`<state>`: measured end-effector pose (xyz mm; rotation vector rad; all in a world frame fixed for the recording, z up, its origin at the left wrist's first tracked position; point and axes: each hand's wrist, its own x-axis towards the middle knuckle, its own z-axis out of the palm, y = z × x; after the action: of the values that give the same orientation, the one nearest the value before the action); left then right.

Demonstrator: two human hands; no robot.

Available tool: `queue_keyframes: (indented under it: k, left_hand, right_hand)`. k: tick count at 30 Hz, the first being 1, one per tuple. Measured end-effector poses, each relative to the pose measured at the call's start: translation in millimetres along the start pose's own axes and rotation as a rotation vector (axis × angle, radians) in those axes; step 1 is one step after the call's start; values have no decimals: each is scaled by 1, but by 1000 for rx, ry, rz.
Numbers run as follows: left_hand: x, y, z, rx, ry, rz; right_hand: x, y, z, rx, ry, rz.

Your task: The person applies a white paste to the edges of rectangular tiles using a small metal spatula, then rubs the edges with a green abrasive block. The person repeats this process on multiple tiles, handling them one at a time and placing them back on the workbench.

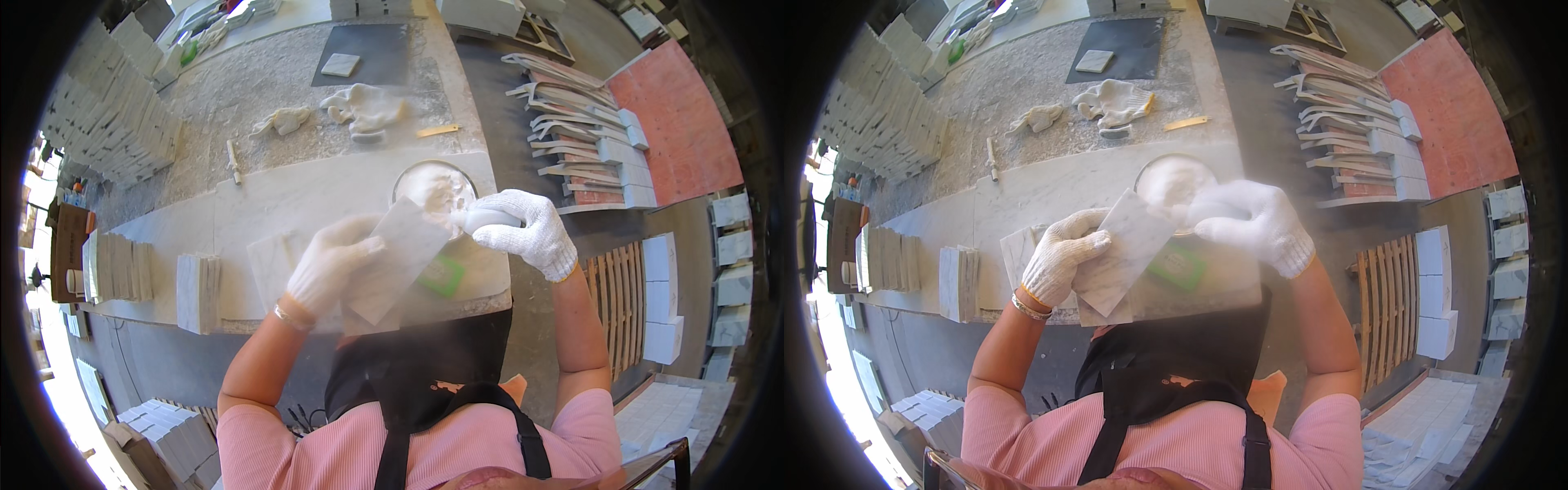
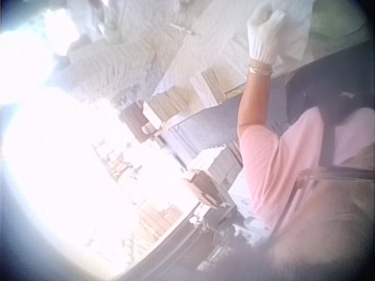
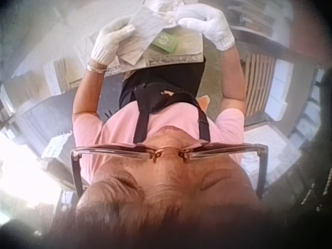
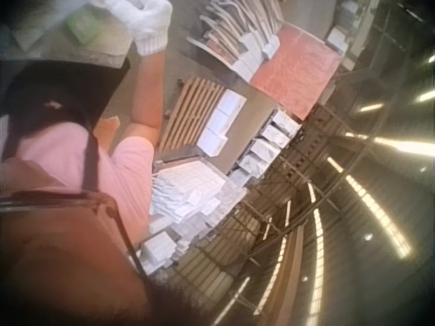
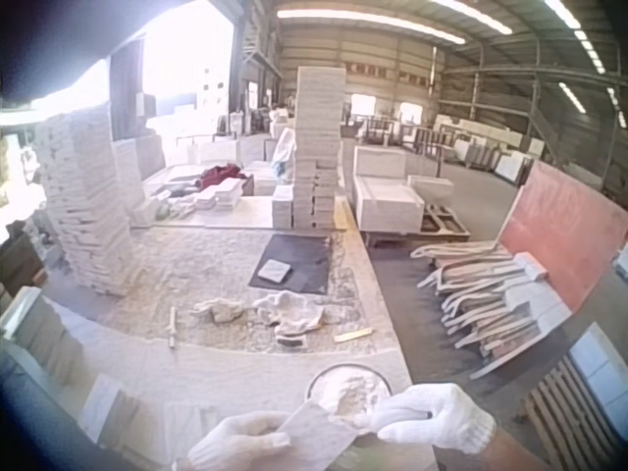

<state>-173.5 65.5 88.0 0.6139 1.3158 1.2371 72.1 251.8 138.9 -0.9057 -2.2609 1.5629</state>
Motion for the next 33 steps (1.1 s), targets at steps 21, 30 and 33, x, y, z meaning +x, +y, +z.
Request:
queue_keyframes:
  k: [21, 30, 33]
  left_hand:
    - [0, 2, 1, 1, 9, -24]
    - [0, 2, 0, 3, 9, -8]
    - [0, 2, 1, 4, 11, -12]
  right_hand:
    - [3, 4, 1, -62, 36, -21]
    - [3, 6, 2, 4, 38, -2]
    - [2, 6, 1, 49, 15, 23]
